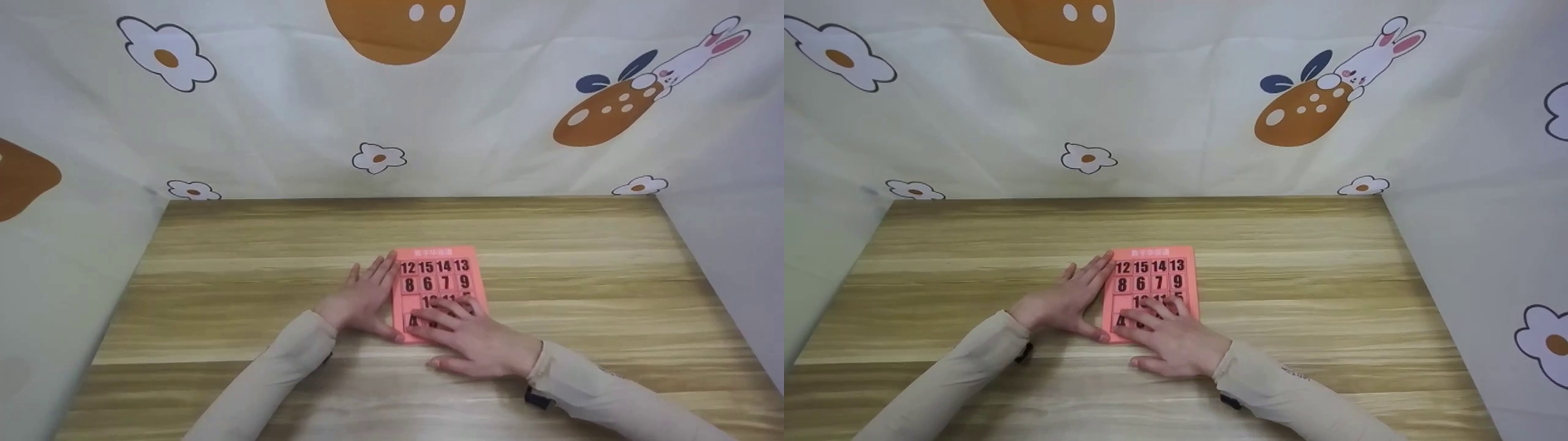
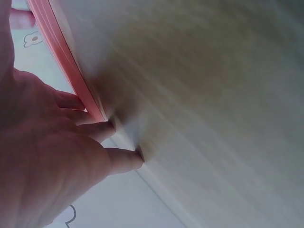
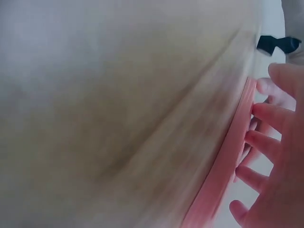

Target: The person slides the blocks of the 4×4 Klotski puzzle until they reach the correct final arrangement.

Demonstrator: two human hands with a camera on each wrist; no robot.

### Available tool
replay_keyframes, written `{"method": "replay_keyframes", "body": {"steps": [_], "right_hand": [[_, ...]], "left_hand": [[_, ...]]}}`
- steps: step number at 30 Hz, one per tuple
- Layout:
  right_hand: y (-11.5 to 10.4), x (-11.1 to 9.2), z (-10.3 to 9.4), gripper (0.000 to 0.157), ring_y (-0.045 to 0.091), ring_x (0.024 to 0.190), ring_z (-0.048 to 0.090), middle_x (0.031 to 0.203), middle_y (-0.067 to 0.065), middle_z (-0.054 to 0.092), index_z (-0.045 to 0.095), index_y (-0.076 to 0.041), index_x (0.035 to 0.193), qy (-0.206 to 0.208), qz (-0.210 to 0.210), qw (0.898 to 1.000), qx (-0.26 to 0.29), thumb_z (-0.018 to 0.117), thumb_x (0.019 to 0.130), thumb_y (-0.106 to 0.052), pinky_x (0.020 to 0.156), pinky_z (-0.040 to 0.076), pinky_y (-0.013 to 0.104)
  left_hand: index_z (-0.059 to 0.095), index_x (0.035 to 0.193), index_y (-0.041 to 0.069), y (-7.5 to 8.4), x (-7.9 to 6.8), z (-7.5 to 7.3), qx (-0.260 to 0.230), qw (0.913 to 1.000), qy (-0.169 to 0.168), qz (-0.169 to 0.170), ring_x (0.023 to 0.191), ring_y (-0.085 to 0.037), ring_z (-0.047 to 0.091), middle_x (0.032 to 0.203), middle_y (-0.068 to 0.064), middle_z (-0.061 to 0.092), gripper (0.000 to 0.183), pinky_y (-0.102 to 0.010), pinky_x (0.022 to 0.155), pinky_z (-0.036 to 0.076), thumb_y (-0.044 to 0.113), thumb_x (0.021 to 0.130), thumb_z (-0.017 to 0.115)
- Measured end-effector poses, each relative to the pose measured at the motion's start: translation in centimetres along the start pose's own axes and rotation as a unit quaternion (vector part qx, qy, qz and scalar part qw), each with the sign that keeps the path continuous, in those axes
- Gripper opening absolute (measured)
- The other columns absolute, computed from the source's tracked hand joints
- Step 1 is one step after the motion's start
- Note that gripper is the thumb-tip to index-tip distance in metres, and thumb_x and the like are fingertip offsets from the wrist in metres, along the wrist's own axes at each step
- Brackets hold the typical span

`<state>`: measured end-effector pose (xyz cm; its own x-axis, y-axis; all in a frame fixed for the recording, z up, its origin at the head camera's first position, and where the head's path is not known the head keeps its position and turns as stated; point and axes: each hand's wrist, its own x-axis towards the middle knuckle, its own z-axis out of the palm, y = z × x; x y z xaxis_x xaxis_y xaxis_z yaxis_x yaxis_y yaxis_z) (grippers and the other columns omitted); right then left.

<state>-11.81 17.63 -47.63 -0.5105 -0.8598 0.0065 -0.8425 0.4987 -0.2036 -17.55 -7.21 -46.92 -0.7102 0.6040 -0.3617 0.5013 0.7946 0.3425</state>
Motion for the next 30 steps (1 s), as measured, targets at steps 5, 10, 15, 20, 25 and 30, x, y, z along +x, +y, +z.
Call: {"method": "replay_keyframes", "body": {"steps": [5, 10, 15, 20, 25, 30], "right_hand": [[0.0, -0.1, -0.3, 0.055, 0.031, 0.139, 0.029, 0.154, 0.002, 0.035, 0.042, -0.023, 0.147, 0.003, -0.002, 1.000, 0.002, 0.046, 0.099, -0.048, 0.110, 0.019, 0.060], [0.7, 0.2, -0.7, 0.052, 0.033, 0.139, 0.028, 0.154, 0.004, 0.034, 0.043, -0.021, 0.147, 0.010, 0.015, 1.000, 0.025, 0.046, 0.100, -0.043, 0.109, 0.020, 0.059], [1.8, 0.8, -0.8, 0.051, 0.034, 0.141, 0.023, 0.155, 0.004, 0.031, 0.042, -0.021, 0.147, 0.004, 0.050, 0.997, 0.056, 0.042, 0.101, -0.043, 0.111, 0.015, 0.061], [2.2, 1.9, -1.0, 0.052, 0.034, 0.142, 0.021, 0.156, 0.006, 0.029, 0.040, -0.020, 0.149, -0.009, 0.071, 0.996, 0.048, 0.040, 0.102, -0.043, 0.111, 0.014, 0.060], [2.2, 2.8, -1.1, 0.054, 0.034, 0.143, 0.017, 0.158, 0.007, 0.024, 0.037, -0.019, 0.150, -0.018, 0.077, 0.996, 0.037, 0.039, 0.102, -0.044, 0.113, 0.010, 0.060], [1.7, 2.5, -0.8, 0.056, 0.034, 0.143, 0.018, 0.156, 0.008, 0.028, 0.037, -0.020, 0.150, -0.024, 0.068, 0.997, 0.035, 0.039, 0.101, -0.047, 0.113, 0.011, 0.059]], "left_hand": [[-0.002, 0.154, 0.001, 0.2, -0.2, 0.0, 0.005, 1.0000, -0.001, 0.001, 0.145, -0.030, -0.007, 0.159, -0.012, -0.016, 0.134, -0.058, 0.112, 0.000, 0.072, 0.066, 0.071], [-0.003, 0.154, 0.002, 0.1, -0.1, -0.1, 0.003, 1.0000, -0.004, 0.001, 0.145, -0.029, -0.008, 0.158, -0.011, -0.017, 0.134, -0.057, 0.112, -0.001, 0.072, 0.066, 0.072], [-0.002, 0.154, 0.002, 0.0, -0.2, -0.2, -0.002, 1.0000, 0.003, 0.006, 0.145, -0.029, -0.008, 0.159, -0.012, -0.016, 0.133, -0.057, 0.113, -0.001, 0.071, 0.067, 0.072], [-0.002, 0.154, 0.001, -0.2, -0.3, -0.1, -0.009, 0.9999, 0.008, 0.012, 0.145, -0.029, -0.007, 0.159, -0.012, -0.014, 0.132, -0.057, 0.113, -0.001, 0.069, 0.068, 0.073], [0.000, 0.154, 0.003, -0.2, -0.1, 0.1, -0.006, 0.9999, 0.012, 0.007, 0.145, -0.027, -0.005, 0.160, -0.010, -0.013, 0.133, -0.056, 0.113, 0.001, 0.070, 0.067, 0.073], [-0.001, 0.154, 0.003, -0.3, -0.1, 0.1, -0.004, 0.9999, 0.012, 0.002, 0.145, -0.027, -0.005, 0.159, -0.010, -0.013, 0.134, -0.055, 0.113, 0.001, 0.071, 0.066, 0.073]]}}
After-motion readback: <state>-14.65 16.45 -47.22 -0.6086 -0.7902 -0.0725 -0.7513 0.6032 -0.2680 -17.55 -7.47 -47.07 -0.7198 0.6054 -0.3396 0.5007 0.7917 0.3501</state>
